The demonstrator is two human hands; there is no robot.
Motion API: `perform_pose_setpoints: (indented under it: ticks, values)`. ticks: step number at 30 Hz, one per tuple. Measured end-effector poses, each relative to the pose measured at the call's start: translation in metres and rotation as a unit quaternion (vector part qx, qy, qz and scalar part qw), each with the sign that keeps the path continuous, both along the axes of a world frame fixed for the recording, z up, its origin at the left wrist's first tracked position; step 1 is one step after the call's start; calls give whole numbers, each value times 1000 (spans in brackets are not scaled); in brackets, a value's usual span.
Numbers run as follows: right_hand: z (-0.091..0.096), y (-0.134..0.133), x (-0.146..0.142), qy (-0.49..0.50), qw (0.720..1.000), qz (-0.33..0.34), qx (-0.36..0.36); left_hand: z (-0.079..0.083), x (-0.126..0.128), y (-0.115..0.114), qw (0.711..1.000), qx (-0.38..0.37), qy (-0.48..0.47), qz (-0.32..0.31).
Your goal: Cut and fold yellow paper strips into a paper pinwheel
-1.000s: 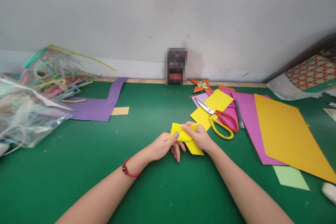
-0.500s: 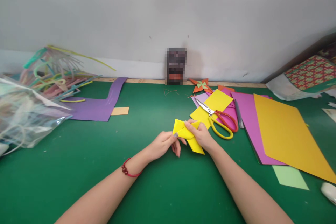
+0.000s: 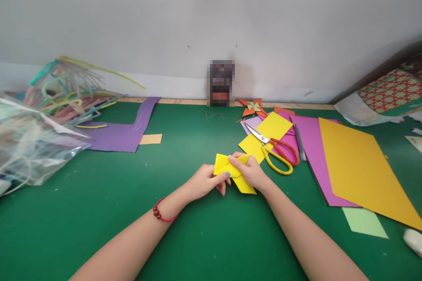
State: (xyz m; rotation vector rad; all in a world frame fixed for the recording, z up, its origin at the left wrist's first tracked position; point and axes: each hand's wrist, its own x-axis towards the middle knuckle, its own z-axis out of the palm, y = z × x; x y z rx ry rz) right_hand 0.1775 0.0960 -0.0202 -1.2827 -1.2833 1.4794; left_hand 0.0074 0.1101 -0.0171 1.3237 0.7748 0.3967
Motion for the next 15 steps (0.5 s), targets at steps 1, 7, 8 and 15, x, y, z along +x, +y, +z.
perform_pose_setpoints:
  ticks: [1,7,8,15]
  values:
    - [0,0,0,-2,1000,0,1,0,0,0,1000,1,16,-3]
    - [0,-1,-1,8,1000,1,14,0,1,0,999,12,38,-8]
    - [1,-1,0,6,1000,3,13,1,0,0,999,11,37,-12]
    - [10,-5,2,-1,994,104,-19,8,-3,1,997,34,59,-47]
